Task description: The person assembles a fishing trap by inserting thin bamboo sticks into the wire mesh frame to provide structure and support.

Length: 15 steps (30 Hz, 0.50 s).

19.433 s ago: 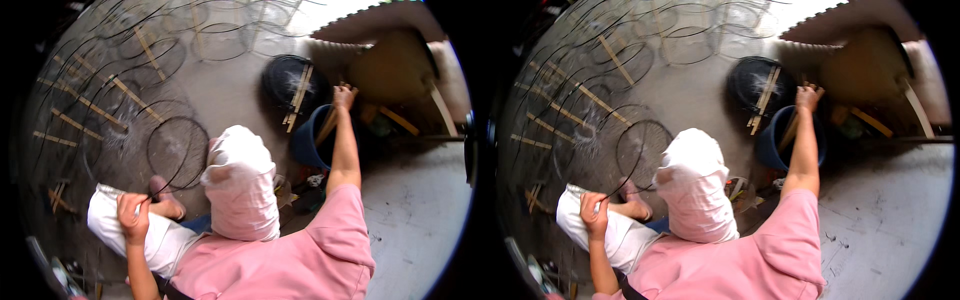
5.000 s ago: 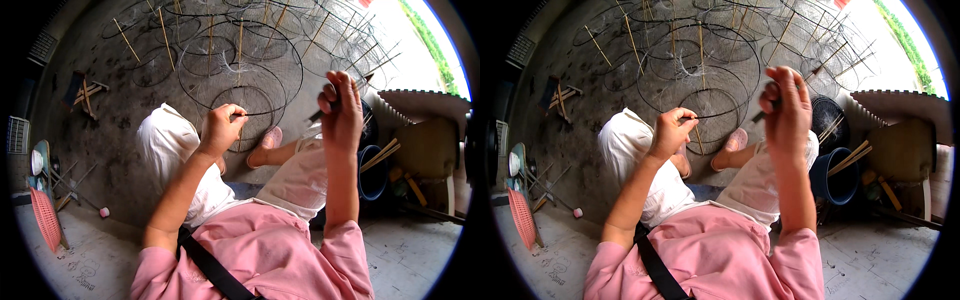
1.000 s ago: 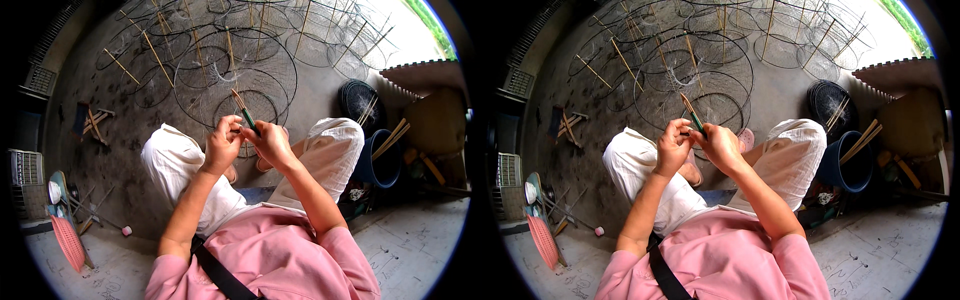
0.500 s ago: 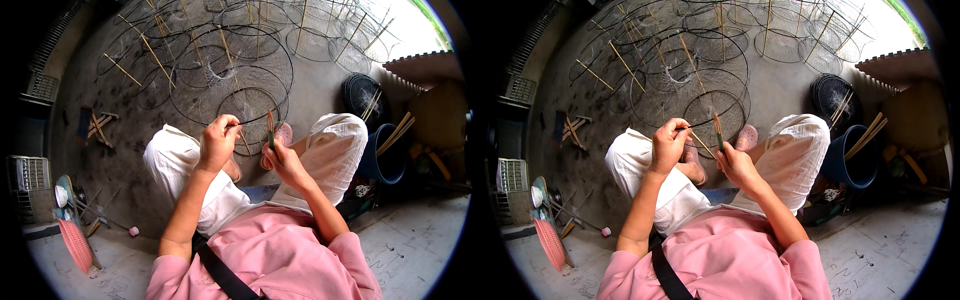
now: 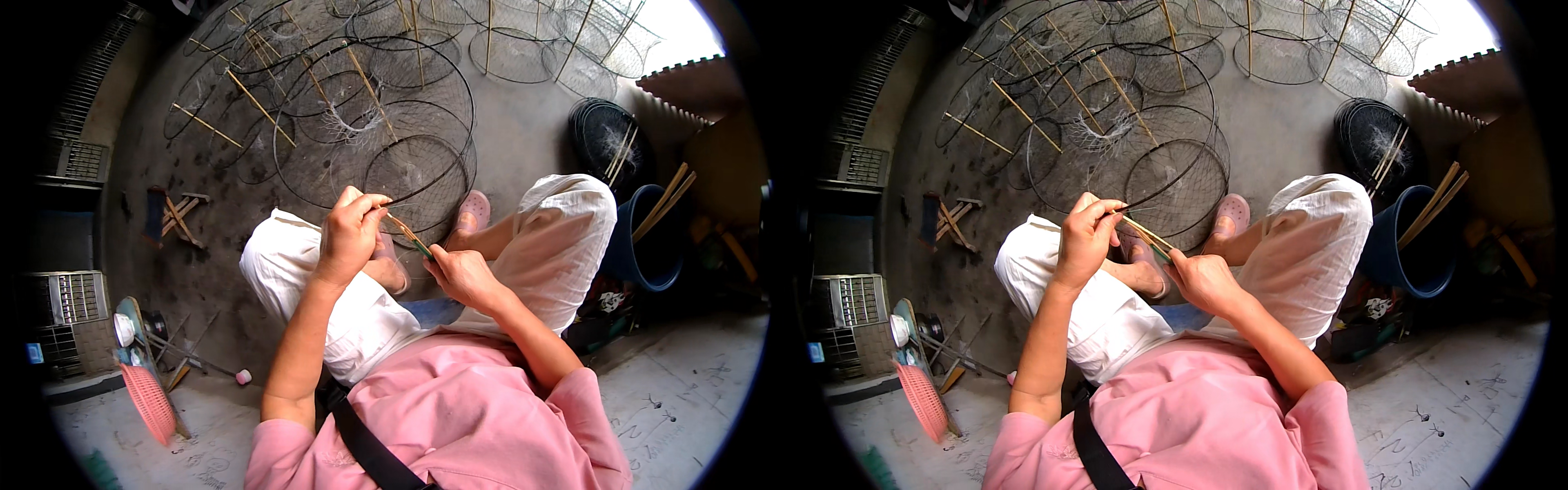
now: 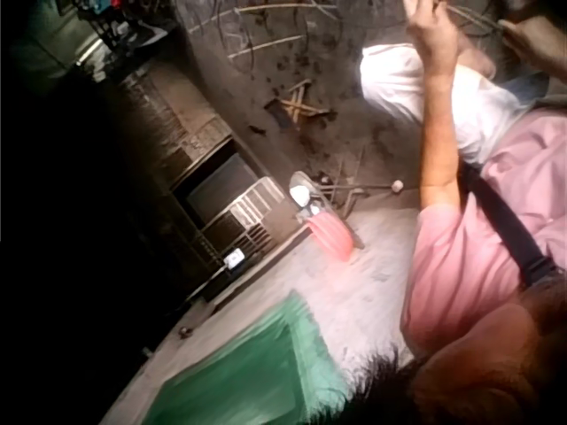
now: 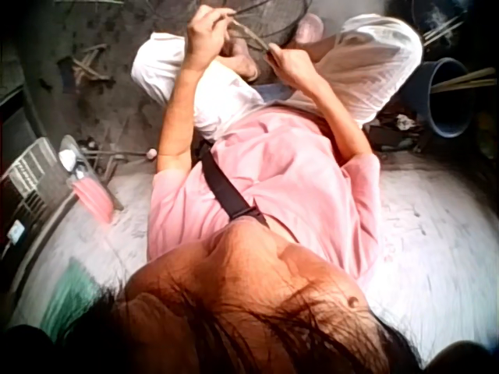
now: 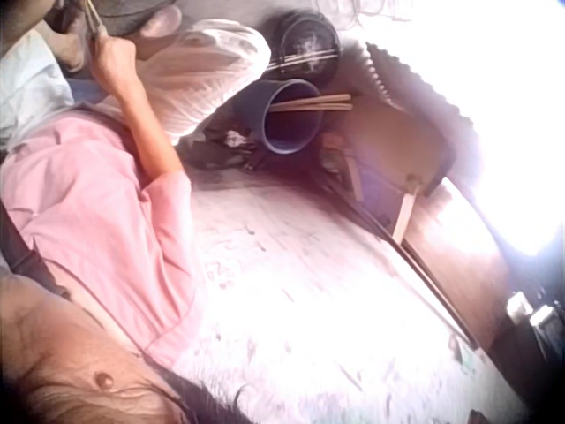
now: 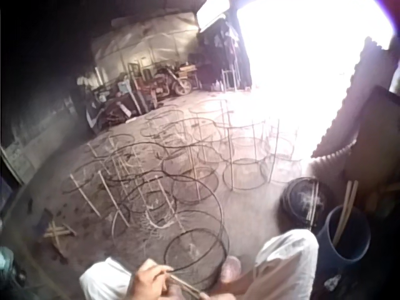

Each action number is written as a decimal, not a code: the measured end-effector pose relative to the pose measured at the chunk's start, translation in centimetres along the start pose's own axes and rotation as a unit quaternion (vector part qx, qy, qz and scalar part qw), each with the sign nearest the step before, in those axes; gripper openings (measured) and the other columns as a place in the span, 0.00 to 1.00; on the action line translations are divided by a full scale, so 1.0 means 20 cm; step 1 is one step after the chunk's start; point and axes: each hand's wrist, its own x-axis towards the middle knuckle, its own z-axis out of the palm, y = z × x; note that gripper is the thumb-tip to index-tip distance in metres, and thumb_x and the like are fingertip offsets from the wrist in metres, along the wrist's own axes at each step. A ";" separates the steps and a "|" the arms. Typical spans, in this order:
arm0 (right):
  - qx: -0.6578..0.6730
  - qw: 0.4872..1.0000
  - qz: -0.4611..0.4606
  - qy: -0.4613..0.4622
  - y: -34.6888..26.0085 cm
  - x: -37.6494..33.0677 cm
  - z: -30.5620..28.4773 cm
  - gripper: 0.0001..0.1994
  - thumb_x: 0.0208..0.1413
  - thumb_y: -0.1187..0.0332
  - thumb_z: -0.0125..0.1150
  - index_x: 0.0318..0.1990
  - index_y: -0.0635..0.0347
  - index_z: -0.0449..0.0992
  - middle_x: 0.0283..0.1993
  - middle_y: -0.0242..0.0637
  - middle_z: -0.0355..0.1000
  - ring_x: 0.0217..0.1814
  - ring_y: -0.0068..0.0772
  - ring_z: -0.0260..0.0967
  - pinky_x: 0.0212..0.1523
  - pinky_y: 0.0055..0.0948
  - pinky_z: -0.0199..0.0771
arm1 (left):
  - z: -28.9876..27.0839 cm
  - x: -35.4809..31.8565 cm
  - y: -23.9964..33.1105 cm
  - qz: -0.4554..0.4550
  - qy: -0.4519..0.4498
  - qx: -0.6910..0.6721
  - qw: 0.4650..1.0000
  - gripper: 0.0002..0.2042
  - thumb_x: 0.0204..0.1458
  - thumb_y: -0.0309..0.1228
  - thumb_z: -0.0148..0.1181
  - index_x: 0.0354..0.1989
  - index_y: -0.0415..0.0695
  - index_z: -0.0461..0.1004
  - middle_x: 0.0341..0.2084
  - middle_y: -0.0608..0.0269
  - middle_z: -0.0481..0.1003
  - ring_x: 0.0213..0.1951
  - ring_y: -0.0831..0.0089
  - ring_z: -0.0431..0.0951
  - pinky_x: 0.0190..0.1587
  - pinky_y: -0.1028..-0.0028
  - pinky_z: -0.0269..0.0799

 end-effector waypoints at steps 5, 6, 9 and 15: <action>-0.027 0.999 -0.019 0.004 0.10 0.08 0.03 0.14 0.79 0.58 0.65 0.48 0.61 0.74 0.25 0.52 0.80 0.29 0.66 0.82 0.32 0.63 0.80 | 0.00 0.03 0.08 -0.053 -0.030 -0.033 0.998 0.11 0.70 0.12 0.67 0.56 0.33 0.89 0.41 0.63 0.75 0.27 0.82 0.79 0.30 0.77 0.75; -0.032 0.999 -0.030 0.008 0.11 0.09 0.03 0.14 0.79 0.58 0.65 0.48 0.61 0.74 0.26 0.52 0.80 0.29 0.65 0.83 0.32 0.62 0.81 | 0.00 0.04 0.08 -0.060 -0.032 -0.038 0.997 0.12 0.70 0.12 0.67 0.57 0.34 0.89 0.41 0.64 0.75 0.27 0.82 0.79 0.30 0.77 0.75; -0.034 0.998 -0.047 0.018 0.15 0.12 0.05 0.14 0.79 0.58 0.65 0.47 0.61 0.74 0.27 0.51 0.81 0.30 0.63 0.84 0.34 0.61 0.82 | -0.02 0.05 0.08 -0.068 -0.045 -0.050 0.995 0.10 0.70 0.12 0.67 0.55 0.33 0.88 0.41 0.63 0.76 0.27 0.82 0.80 0.30 0.77 0.76; -0.034 0.997 -0.061 0.016 0.19 0.19 0.05 0.15 0.79 0.57 0.66 0.47 0.60 0.75 0.28 0.51 0.82 0.32 0.62 0.84 0.35 0.60 0.82 | -0.05 0.08 0.07 -0.111 -0.045 -0.081 0.990 0.06 0.69 0.13 0.68 0.49 0.34 0.82 0.43 0.63 0.80 0.28 0.80 0.83 0.30 0.77 0.77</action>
